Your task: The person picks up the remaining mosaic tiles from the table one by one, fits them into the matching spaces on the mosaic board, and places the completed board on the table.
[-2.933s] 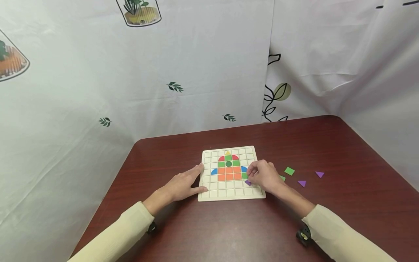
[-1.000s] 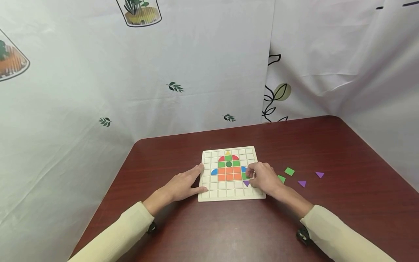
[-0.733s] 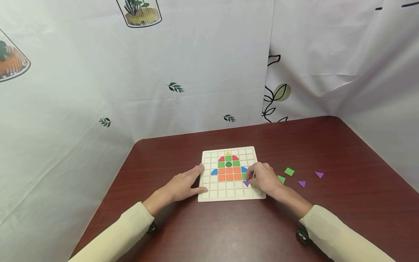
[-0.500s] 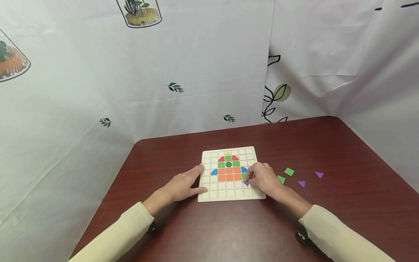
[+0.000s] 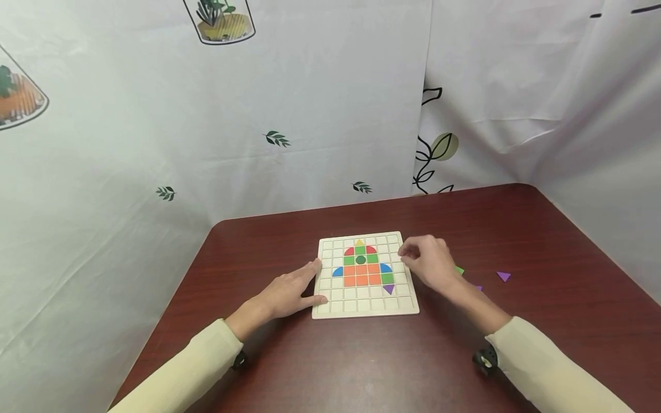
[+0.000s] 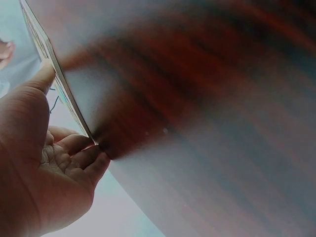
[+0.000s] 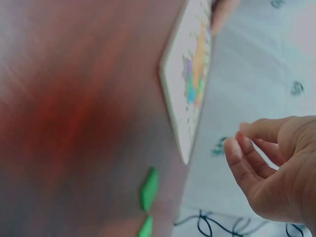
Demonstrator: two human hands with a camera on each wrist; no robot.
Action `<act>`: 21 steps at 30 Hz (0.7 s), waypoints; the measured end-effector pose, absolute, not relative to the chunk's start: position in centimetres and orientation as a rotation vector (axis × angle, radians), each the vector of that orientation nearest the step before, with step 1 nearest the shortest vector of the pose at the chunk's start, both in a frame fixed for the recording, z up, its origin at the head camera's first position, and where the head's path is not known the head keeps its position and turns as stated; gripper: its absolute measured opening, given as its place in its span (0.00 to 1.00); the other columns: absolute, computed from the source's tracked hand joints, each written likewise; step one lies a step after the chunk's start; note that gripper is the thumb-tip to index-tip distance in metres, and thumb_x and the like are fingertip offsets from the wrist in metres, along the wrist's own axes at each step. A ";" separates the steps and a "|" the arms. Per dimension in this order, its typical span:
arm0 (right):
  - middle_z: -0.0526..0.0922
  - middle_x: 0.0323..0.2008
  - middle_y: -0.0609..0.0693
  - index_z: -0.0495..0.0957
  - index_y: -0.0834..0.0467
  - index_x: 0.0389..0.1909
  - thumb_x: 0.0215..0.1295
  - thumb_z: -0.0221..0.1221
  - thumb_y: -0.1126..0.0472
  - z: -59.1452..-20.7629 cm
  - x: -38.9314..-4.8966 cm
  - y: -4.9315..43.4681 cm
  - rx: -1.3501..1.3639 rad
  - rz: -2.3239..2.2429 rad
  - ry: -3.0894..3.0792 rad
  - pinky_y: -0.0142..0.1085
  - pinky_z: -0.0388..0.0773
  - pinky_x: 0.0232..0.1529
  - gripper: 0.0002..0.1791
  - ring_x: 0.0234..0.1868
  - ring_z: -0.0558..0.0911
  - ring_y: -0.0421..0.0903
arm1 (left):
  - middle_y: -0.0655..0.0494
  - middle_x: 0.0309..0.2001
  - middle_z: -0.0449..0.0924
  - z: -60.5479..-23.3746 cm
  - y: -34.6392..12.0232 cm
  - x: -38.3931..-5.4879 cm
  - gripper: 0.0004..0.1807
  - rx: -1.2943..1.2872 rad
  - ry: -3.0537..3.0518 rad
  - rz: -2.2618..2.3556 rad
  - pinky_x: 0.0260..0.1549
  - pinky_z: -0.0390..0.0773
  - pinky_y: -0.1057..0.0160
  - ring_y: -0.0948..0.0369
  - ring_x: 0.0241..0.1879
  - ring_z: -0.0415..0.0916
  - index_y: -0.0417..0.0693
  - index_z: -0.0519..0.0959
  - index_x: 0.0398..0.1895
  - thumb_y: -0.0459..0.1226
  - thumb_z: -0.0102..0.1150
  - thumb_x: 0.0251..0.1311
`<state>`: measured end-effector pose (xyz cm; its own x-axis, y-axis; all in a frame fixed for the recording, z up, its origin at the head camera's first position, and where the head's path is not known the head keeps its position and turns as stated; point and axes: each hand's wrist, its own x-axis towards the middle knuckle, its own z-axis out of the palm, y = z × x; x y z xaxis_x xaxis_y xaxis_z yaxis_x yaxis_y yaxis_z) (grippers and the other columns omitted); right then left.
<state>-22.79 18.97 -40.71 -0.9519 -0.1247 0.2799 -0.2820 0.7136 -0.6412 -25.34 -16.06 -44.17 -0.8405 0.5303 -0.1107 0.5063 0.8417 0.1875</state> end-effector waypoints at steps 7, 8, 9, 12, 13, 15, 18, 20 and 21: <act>0.90 0.35 0.53 0.89 0.59 0.41 0.66 0.72 0.68 -38.4 -23.1 21.5 0.255 1.053 -2.562 0.29 0.79 0.33 0.05 0.34 0.89 0.51 | 0.49 0.85 0.52 -44.1 -16.0 -25.4 0.54 0.808 2.864 0.216 0.71 0.69 0.48 0.55 0.82 0.54 0.45 0.51 0.87 0.64 0.62 0.70; 0.90 0.35 0.54 0.89 0.59 0.41 0.66 0.72 0.67 -38.2 -23.1 21.8 0.241 1.053 -2.553 0.28 0.79 0.32 0.05 0.35 0.89 0.52 | 0.49 0.85 0.52 -44.1 -16.0 -25.4 0.54 0.808 2.863 0.217 0.72 0.69 0.49 0.55 0.82 0.54 0.45 0.51 0.87 0.64 0.62 0.70; 0.91 0.36 0.55 0.89 0.59 0.42 0.67 0.72 0.67 -37.9 -23.1 22.2 0.229 1.053 -2.546 0.28 0.78 0.31 0.05 0.35 0.90 0.52 | 0.49 0.85 0.52 -44.1 -16.0 -25.4 0.54 0.808 2.864 0.215 0.72 0.69 0.49 0.55 0.82 0.54 0.45 0.51 0.87 0.64 0.62 0.70; 0.91 0.38 0.57 0.89 0.59 0.44 0.67 0.72 0.66 -37.5 -23.1 23.1 0.189 1.044 -2.531 0.27 0.77 0.29 0.06 0.35 0.90 0.53 | 0.49 0.85 0.52 -44.1 -16.0 -25.4 0.55 0.801 2.863 0.212 0.72 0.69 0.49 0.55 0.82 0.54 0.45 0.51 0.87 0.64 0.62 0.70; 0.91 0.38 0.58 0.90 0.59 0.44 0.67 0.72 0.66 -37.4 -23.1 23.4 0.176 1.039 -2.529 0.27 0.76 0.29 0.07 0.35 0.90 0.53 | 0.49 0.85 0.52 -44.1 -16.0 -25.4 0.55 0.798 2.863 0.209 0.72 0.69 0.49 0.55 0.82 0.54 0.46 0.51 0.87 0.65 0.61 0.70; 0.92 0.39 0.58 0.90 0.59 0.45 0.67 0.72 0.65 -37.4 -23.1 24.0 0.151 1.027 -2.527 0.27 0.75 0.28 0.08 0.35 0.89 0.50 | 0.49 0.85 0.52 -44.2 -16.0 -25.4 0.55 0.797 2.864 0.205 0.72 0.69 0.49 0.55 0.82 0.54 0.46 0.51 0.87 0.65 0.61 0.70; 0.92 0.40 0.58 0.90 0.58 0.46 0.67 0.73 0.63 -37.5 -23.0 24.8 0.120 1.008 -2.530 0.28 0.74 0.27 0.09 0.33 0.86 0.45 | 0.49 0.85 0.52 -44.2 -16.0 -25.4 0.55 0.798 2.863 0.203 0.72 0.69 0.49 0.55 0.82 0.54 0.46 0.51 0.87 0.65 0.61 0.70; 0.92 0.40 0.58 0.90 0.58 0.47 0.68 0.73 0.62 -37.8 -22.9 25.3 0.102 0.999 -2.534 0.29 0.73 0.27 0.10 0.31 0.84 0.42 | 0.50 0.85 0.52 -44.2 -16.0 -25.4 0.55 0.801 2.863 0.203 0.72 0.69 0.49 0.55 0.82 0.54 0.46 0.51 0.87 0.65 0.61 0.70; 0.92 0.40 0.59 0.90 0.58 0.48 0.68 0.73 0.61 -37.9 -22.9 25.5 0.094 0.993 -2.536 0.30 0.72 0.26 0.10 0.30 0.83 0.41 | 0.50 0.85 0.52 -44.2 -16.0 -25.4 0.55 0.802 2.863 0.205 0.72 0.69 0.49 0.55 0.82 0.54 0.46 0.51 0.87 0.65 0.61 0.70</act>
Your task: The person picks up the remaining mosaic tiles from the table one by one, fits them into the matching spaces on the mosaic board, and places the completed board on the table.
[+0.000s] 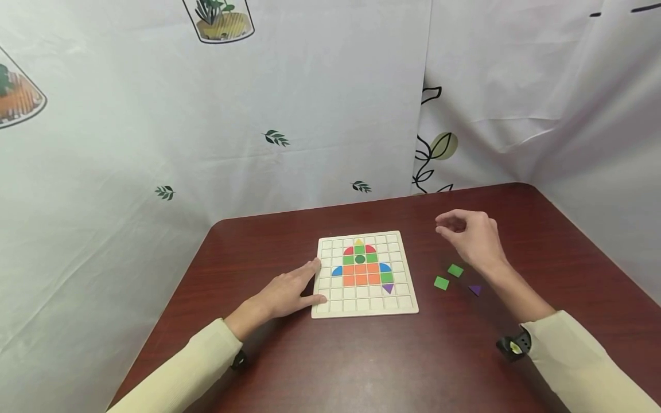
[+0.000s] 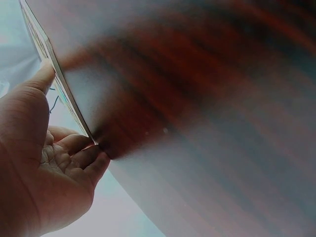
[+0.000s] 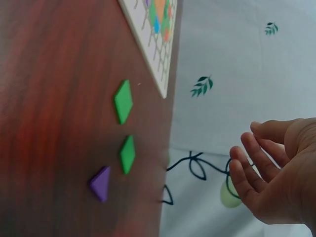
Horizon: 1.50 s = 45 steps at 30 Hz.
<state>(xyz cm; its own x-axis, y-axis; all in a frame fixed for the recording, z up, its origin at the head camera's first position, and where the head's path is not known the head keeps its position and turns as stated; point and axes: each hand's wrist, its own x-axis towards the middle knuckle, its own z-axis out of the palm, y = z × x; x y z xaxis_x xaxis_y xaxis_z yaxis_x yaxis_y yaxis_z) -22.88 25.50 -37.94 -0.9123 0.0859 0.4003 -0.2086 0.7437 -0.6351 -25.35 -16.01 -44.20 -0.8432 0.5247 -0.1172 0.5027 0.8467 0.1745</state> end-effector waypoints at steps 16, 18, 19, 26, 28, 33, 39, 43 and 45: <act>0.91 0.35 0.55 0.89 0.61 0.50 0.65 0.75 0.58 -41.4 -21.8 28.3 0.051 0.938 -2.622 0.33 0.72 0.34 0.16 0.34 0.85 0.45 | 0.49 0.85 0.52 -44.2 -16.0 -25.4 0.55 0.804 2.865 0.214 0.72 0.69 0.49 0.55 0.82 0.54 0.46 0.51 0.87 0.65 0.61 0.70; 0.91 0.35 0.55 0.89 0.62 0.50 0.64 0.76 0.58 -41.8 -21.6 28.5 0.062 0.946 -2.640 0.34 0.73 0.34 0.17 0.35 0.86 0.47 | 0.49 0.85 0.52 -44.2 -16.0 -25.5 0.55 0.804 2.865 0.217 0.72 0.69 0.49 0.55 0.82 0.54 0.45 0.51 0.87 0.65 0.61 0.70; 0.91 0.35 0.54 0.89 0.62 0.50 0.64 0.76 0.58 -42.0 -21.5 28.6 0.067 0.951 -2.647 0.35 0.73 0.34 0.18 0.35 0.86 0.48 | 0.49 0.85 0.52 -44.2 -16.0 -25.5 0.55 0.805 2.865 0.215 0.72 0.69 0.49 0.55 0.82 0.54 0.45 0.51 0.87 0.64 0.61 0.70; 0.91 0.39 0.59 0.88 0.64 0.51 0.64 0.76 0.57 -43.2 -21.2 29.1 0.075 0.991 -2.686 0.37 0.74 0.39 0.20 0.40 0.88 0.54 | 0.50 0.85 0.51 -44.2 -16.0 -25.4 0.54 0.808 2.863 0.217 0.72 0.69 0.49 0.55 0.82 0.54 0.46 0.51 0.87 0.64 0.61 0.70; 0.91 0.40 0.61 0.87 0.65 0.52 0.64 0.76 0.57 -43.4 -21.0 29.2 0.076 1.009 -2.703 0.41 0.74 0.41 0.20 0.42 0.88 0.57 | 0.50 0.85 0.51 -44.2 -16.0 -25.4 0.54 0.809 2.862 0.219 0.72 0.69 0.49 0.55 0.82 0.53 0.46 0.51 0.87 0.64 0.61 0.70; 0.91 0.42 0.62 0.86 0.67 0.53 0.65 0.76 0.57 -44.1 -20.6 29.5 0.070 1.038 -2.745 0.39 0.75 0.42 0.22 0.44 0.88 0.58 | 0.49 0.85 0.51 -44.1 -16.0 -25.4 0.55 0.809 2.863 0.218 0.72 0.69 0.49 0.55 0.82 0.54 0.46 0.51 0.87 0.64 0.61 0.70; 0.91 0.42 0.61 0.86 0.68 0.52 0.64 0.76 0.59 -44.9 -20.4 29.5 0.071 1.063 -2.756 0.27 0.74 0.37 0.21 0.44 0.88 0.58 | 0.49 0.85 0.51 -44.1 -16.1 -25.3 0.55 0.813 2.859 0.220 0.71 0.69 0.49 0.55 0.82 0.53 0.46 0.51 0.87 0.64 0.61 0.70; 0.91 0.43 0.62 0.86 0.68 0.52 0.64 0.76 0.60 -45.0 -20.4 29.5 0.079 1.056 -2.755 0.27 0.74 0.37 0.21 0.44 0.89 0.59 | 0.49 0.85 0.51 -44.2 -16.1 -25.3 0.55 0.819 2.860 0.229 0.71 0.70 0.49 0.55 0.82 0.53 0.46 0.51 0.87 0.64 0.62 0.70; 0.91 0.43 0.62 0.86 0.69 0.52 0.63 0.76 0.60 -45.0 -20.4 29.5 0.083 1.048 -2.757 0.28 0.75 0.37 0.21 0.44 0.88 0.60 | 0.49 0.85 0.52 -44.2 -16.1 -25.3 0.55 0.819 2.860 0.230 0.71 0.69 0.49 0.55 0.82 0.53 0.46 0.51 0.87 0.64 0.62 0.70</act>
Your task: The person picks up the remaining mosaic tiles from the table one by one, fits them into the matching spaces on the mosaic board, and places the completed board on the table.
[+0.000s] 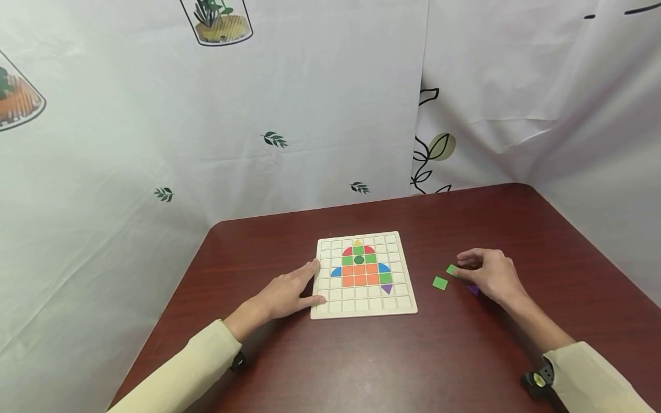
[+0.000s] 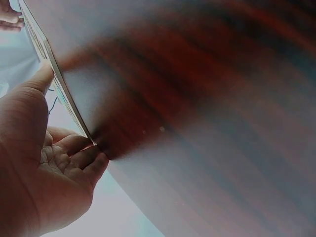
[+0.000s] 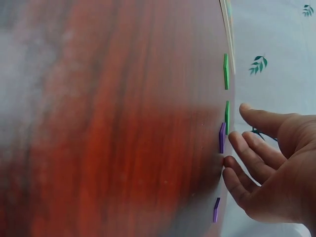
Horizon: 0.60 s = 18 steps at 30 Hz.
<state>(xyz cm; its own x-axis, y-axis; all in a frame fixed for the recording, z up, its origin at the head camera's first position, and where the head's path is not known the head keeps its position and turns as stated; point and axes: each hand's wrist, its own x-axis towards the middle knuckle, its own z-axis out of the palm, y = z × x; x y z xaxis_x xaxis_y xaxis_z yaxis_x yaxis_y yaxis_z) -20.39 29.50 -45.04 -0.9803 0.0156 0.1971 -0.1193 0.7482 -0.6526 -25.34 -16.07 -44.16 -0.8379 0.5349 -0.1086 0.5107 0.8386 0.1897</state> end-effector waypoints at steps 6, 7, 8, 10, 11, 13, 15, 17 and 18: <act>0.90 0.42 0.63 0.85 0.70 0.50 0.62 0.77 0.61 -45.0 -20.4 29.4 0.080 1.035 -2.770 0.30 0.76 0.37 0.21 0.43 0.89 0.60 | 0.49 0.85 0.51 -44.1 -16.1 -25.4 0.55 0.815 2.859 0.231 0.72 0.69 0.48 0.55 0.82 0.53 0.45 0.51 0.87 0.64 0.62 0.70; 0.90 0.42 0.63 0.85 0.70 0.50 0.61 0.77 0.61 -45.0 -20.4 29.3 0.082 1.030 -2.772 0.31 0.76 0.37 0.21 0.42 0.89 0.60 | 0.49 0.85 0.51 -44.1 -16.1 -25.4 0.55 0.815 2.858 0.230 0.72 0.69 0.48 0.55 0.82 0.53 0.45 0.51 0.87 0.64 0.62 0.70; 0.90 0.42 0.62 0.85 0.70 0.50 0.61 0.77 0.62 -45.0 -20.4 29.3 0.087 1.025 -2.774 0.32 0.77 0.37 0.21 0.42 0.89 0.59 | 0.49 0.85 0.51 -44.1 -16.1 -25.4 0.55 0.814 2.857 0.230 0.72 0.69 0.48 0.55 0.82 0.53 0.45 0.51 0.87 0.64 0.62 0.70; 0.90 0.42 0.62 0.85 0.70 0.50 0.60 0.77 0.62 -45.0 -20.4 29.3 0.095 1.009 -2.777 0.33 0.77 0.37 0.21 0.41 0.89 0.58 | 0.49 0.85 0.51 -44.1 -16.1 -25.4 0.55 0.813 2.856 0.230 0.72 0.69 0.48 0.55 0.82 0.53 0.46 0.51 0.87 0.64 0.62 0.70; 0.90 0.41 0.62 0.85 0.70 0.50 0.60 0.77 0.63 -45.0 -20.4 29.3 0.099 0.999 -2.778 0.33 0.77 0.37 0.21 0.41 0.89 0.58 | 0.49 0.85 0.51 -44.1 -16.1 -25.4 0.55 0.812 2.855 0.230 0.72 0.68 0.48 0.54 0.82 0.53 0.46 0.51 0.87 0.64 0.62 0.70; 0.90 0.41 0.61 0.86 0.69 0.49 0.59 0.77 0.64 -45.0 -20.5 29.3 0.101 0.981 -2.781 0.34 0.77 0.37 0.20 0.39 0.89 0.56 | 0.49 0.85 0.51 -44.1 -16.0 -25.4 0.55 0.811 2.854 0.233 0.72 0.68 0.48 0.54 0.82 0.53 0.46 0.50 0.87 0.64 0.62 0.70; 0.90 0.40 0.60 0.86 0.69 0.48 0.59 0.77 0.64 -45.0 -20.5 29.3 0.102 0.970 -2.784 0.34 0.77 0.37 0.19 0.39 0.88 0.55 | 0.49 0.85 0.51 -44.1 -16.1 -25.4 0.55 0.813 2.854 0.232 0.72 0.68 0.48 0.54 0.82 0.53 0.45 0.50 0.87 0.64 0.61 0.70; 0.90 0.40 0.59 0.86 0.68 0.47 0.59 0.77 0.65 -45.0 -20.5 29.3 0.108 0.958 -2.781 0.34 0.77 0.37 0.18 0.38 0.88 0.53 | 0.48 0.85 0.52 -44.1 -16.1 -25.4 0.54 0.825 2.856 0.223 0.72 0.69 0.48 0.54 0.82 0.54 0.45 0.51 0.87 0.64 0.61 0.70; 0.90 0.39 0.58 0.87 0.68 0.47 0.59 0.77 0.65 -45.0 -20.5 29.3 0.112 0.953 -2.779 0.34 0.77 0.37 0.17 0.38 0.88 0.53 | 0.48 0.85 0.52 -44.1 -16.1 -25.4 0.54 0.831 2.858 0.219 0.71 0.69 0.48 0.54 0.82 0.54 0.45 0.51 0.87 0.64 0.61 0.70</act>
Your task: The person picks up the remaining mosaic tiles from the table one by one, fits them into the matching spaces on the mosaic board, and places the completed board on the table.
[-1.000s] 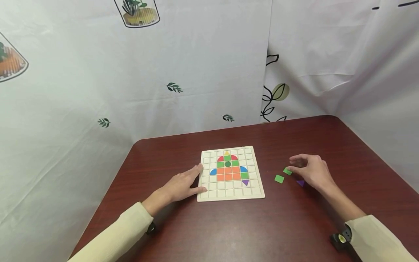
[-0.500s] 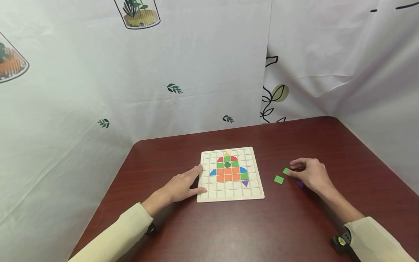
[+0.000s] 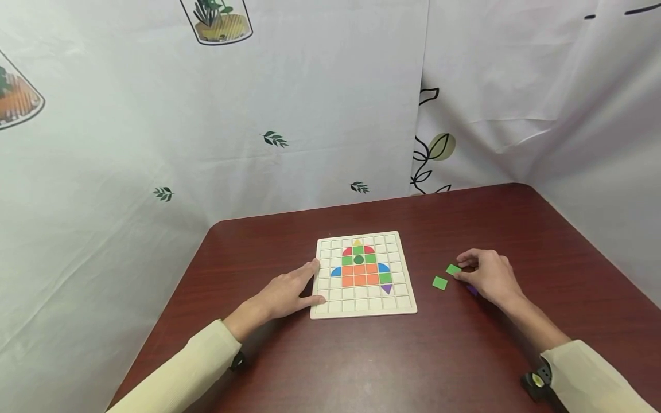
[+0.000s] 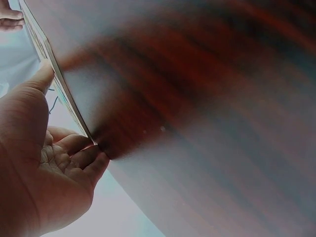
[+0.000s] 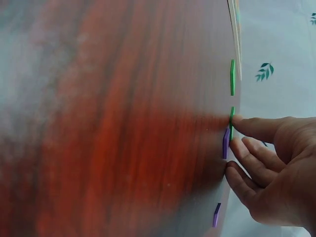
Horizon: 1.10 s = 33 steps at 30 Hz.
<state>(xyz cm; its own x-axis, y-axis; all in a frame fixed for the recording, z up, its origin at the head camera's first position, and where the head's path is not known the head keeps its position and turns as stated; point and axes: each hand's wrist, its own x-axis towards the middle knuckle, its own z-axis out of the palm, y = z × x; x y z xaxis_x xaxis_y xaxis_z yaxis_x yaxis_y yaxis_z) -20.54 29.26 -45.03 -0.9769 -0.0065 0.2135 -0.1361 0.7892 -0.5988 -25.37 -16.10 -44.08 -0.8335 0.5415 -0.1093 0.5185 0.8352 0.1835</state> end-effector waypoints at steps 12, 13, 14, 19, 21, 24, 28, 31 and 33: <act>0.90 0.37 0.55 0.87 0.66 0.45 0.58 0.76 0.68 -44.9 -20.7 29.1 0.177 0.911 -2.777 0.36 0.76 0.37 0.14 0.38 0.87 0.53 | 0.47 0.84 0.53 -44.2 -16.2 -25.5 0.53 0.858 2.860 0.212 0.71 0.70 0.48 0.54 0.82 0.55 0.44 0.53 0.86 0.64 0.61 0.71; 0.90 0.38 0.55 0.87 0.66 0.45 0.59 0.75 0.68 -44.9 -20.7 29.1 0.184 0.911 -2.779 0.35 0.77 0.37 0.14 0.39 0.87 0.54 | 0.47 0.84 0.53 -44.2 -16.2 -25.5 0.53 0.859 2.861 0.212 0.71 0.70 0.48 0.54 0.82 0.55 0.43 0.53 0.86 0.64 0.61 0.71; 0.90 0.38 0.55 0.87 0.66 0.45 0.59 0.75 0.68 -44.9 -20.7 29.0 0.192 0.910 -2.781 0.35 0.77 0.36 0.14 0.39 0.87 0.54 | 0.47 0.84 0.53 -44.2 -16.2 -25.5 0.53 0.860 2.861 0.213 0.71 0.70 0.48 0.54 0.82 0.55 0.43 0.53 0.86 0.64 0.61 0.71; 0.88 0.36 0.53 0.87 0.65 0.44 0.57 0.75 0.70 -44.7 -20.8 28.9 0.220 0.891 -2.774 0.36 0.77 0.34 0.13 0.37 0.85 0.52 | 0.46 0.84 0.53 -44.2 -16.2 -25.4 0.53 0.864 2.861 0.220 0.71 0.70 0.48 0.54 0.82 0.55 0.43 0.53 0.86 0.63 0.61 0.71; 0.88 0.34 0.52 0.87 0.65 0.42 0.57 0.75 0.70 -44.6 -20.9 28.8 0.221 0.884 -2.771 0.36 0.76 0.34 0.12 0.36 0.84 0.50 | 0.46 0.84 0.53 -44.2 -16.2 -25.5 0.53 0.864 2.859 0.223 0.71 0.70 0.48 0.54 0.82 0.55 0.43 0.53 0.86 0.63 0.61 0.71; 0.87 0.32 0.50 0.87 0.64 0.40 0.56 0.75 0.70 -44.6 -21.0 28.8 0.220 0.882 -2.769 0.35 0.76 0.33 0.11 0.34 0.83 0.48 | 0.47 0.84 0.53 -44.1 -16.2 -25.4 0.53 0.863 2.857 0.227 0.71 0.70 0.48 0.54 0.82 0.55 0.43 0.53 0.86 0.63 0.61 0.71; 0.86 0.31 0.49 0.87 0.64 0.38 0.56 0.75 0.71 -44.5 -21.0 28.8 0.217 0.887 -2.768 0.34 0.76 0.32 0.10 0.34 0.82 0.47 | 0.47 0.84 0.53 -44.2 -16.2 -25.4 0.53 0.863 2.860 0.225 0.71 0.70 0.48 0.54 0.82 0.55 0.43 0.53 0.86 0.63 0.61 0.71; 0.86 0.30 0.48 0.87 0.63 0.37 0.57 0.75 0.71 -44.4 -21.0 28.7 0.208 0.898 -2.764 0.33 0.76 0.32 0.08 0.33 0.82 0.46 | 0.47 0.85 0.53 -44.2 -16.2 -25.5 0.54 0.862 2.860 0.217 0.71 0.70 0.48 0.54 0.82 0.55 0.43 0.52 0.86 0.64 0.61 0.71; 0.85 0.30 0.47 0.87 0.62 0.37 0.57 0.74 0.71 -44.4 -21.0 28.7 0.200 0.909 -2.760 0.32 0.75 0.31 0.08 0.33 0.82 0.46 | 0.47 0.85 0.53 -44.3 -16.3 -25.5 0.54 0.862 2.860 0.213 0.70 0.70 0.48 0.54 0.82 0.55 0.43 0.52 0.86 0.64 0.61 0.71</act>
<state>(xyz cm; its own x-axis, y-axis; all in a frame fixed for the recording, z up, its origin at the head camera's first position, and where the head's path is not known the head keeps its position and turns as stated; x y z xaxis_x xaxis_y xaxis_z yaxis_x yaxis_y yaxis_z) -21.01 28.66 -44.41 -0.9647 -0.0576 0.2569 -0.1990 0.7986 -0.5681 -25.50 -16.25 -44.27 -0.8245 0.5571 -0.0990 0.5363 0.8252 0.1771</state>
